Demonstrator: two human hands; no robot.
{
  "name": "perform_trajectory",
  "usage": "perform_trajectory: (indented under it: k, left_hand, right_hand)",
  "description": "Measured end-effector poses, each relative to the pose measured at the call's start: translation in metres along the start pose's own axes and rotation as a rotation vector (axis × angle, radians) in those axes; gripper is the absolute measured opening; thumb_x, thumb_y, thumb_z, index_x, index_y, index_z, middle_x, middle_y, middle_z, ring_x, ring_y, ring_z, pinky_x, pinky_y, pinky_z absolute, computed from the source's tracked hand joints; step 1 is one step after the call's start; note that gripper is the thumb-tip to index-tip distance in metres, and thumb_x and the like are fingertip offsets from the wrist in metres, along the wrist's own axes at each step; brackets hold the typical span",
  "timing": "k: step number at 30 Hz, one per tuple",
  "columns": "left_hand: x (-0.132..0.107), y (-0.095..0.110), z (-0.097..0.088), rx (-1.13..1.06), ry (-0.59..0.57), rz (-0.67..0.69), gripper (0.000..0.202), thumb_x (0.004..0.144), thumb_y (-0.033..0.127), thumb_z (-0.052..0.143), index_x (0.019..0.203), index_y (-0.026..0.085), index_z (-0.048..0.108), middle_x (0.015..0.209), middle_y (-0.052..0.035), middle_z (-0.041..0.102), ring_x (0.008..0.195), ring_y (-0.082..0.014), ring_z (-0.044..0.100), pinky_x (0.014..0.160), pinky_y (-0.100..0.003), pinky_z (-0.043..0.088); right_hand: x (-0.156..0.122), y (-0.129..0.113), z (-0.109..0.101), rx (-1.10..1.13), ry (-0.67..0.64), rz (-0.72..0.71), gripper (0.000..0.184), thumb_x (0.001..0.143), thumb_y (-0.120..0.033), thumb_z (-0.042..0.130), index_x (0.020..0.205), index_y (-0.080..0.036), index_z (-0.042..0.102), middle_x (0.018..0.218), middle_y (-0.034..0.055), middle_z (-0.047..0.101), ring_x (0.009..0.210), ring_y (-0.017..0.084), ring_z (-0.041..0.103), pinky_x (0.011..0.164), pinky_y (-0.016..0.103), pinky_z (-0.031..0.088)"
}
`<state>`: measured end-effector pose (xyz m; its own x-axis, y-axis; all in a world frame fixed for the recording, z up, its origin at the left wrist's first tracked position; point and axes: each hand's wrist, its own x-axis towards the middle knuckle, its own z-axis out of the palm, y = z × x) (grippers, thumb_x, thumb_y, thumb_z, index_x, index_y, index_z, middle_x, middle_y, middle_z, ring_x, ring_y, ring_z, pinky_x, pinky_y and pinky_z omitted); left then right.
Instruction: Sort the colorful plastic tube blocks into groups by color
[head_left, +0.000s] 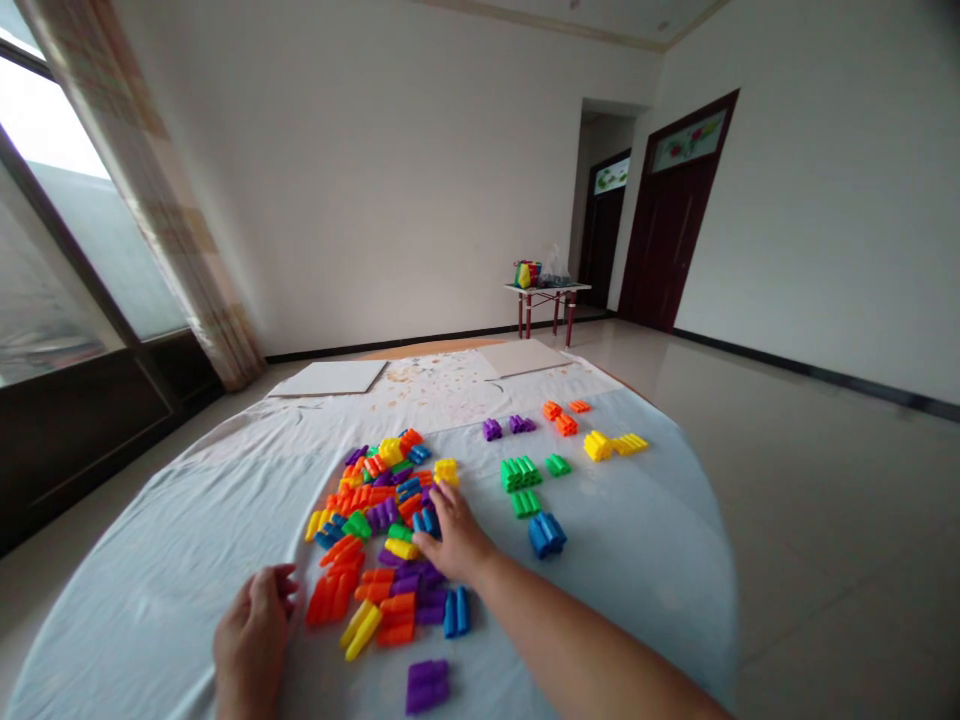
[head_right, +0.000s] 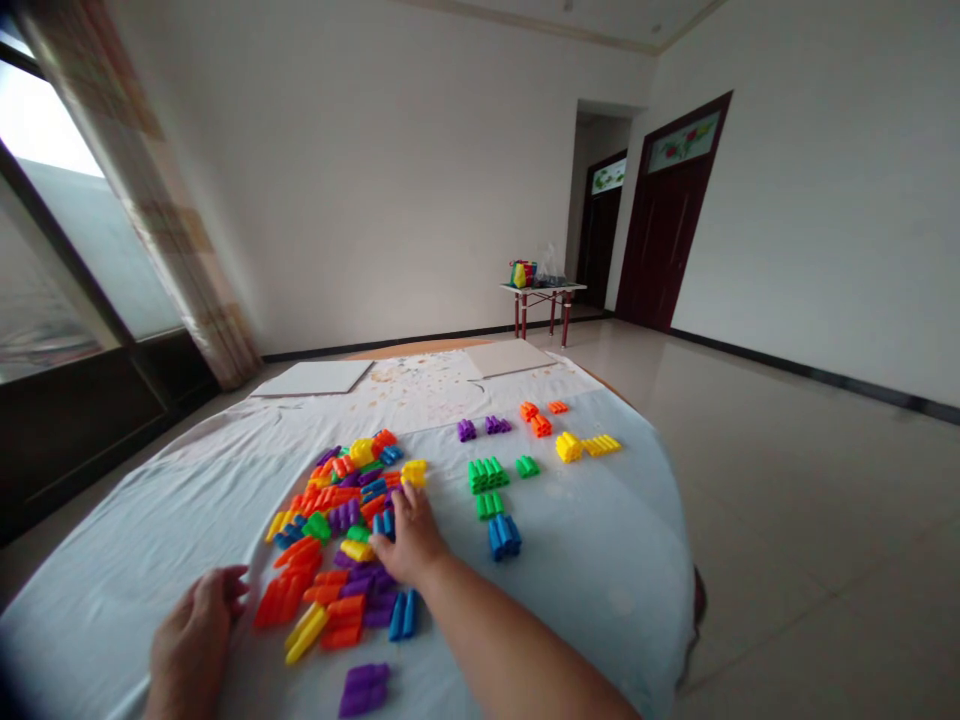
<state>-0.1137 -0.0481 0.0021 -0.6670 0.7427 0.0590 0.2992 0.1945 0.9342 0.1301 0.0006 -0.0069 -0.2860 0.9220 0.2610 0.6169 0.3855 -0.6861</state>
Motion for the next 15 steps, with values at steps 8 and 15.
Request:
perform_trajectory:
  k: [8,15]
  left_hand:
    - [0.008,-0.009,-0.001,0.031,0.004,0.019,0.038,0.073,0.05,0.041,0.078,0.02,0.062,0.062,0.0002,0.059,0.056,-0.0172,0.054,0.052,-0.03,0.043]
    - [0.004,0.0,-0.002,0.13,0.003,0.03,0.038,0.075,0.049,0.039,0.076,0.02,0.063,0.062,-0.0013,0.061,0.059,-0.0194,0.058,0.053,-0.031,0.044]
  right_hand:
    - [-0.035,-0.008,-0.019,0.018,-0.03,-0.107,0.065,0.08,-0.045,0.058,0.132,-0.011,0.042,0.14,0.0194,0.039,0.131,0.032,0.032,0.108,0.048,0.028]
    - [-0.074,-0.011,-0.052,0.093,0.005,-0.304,0.046,0.084,-0.042,0.053,0.12,-0.012,0.055,0.123,0.0145,0.056,0.117,0.023,0.048,0.102,0.036,0.039]
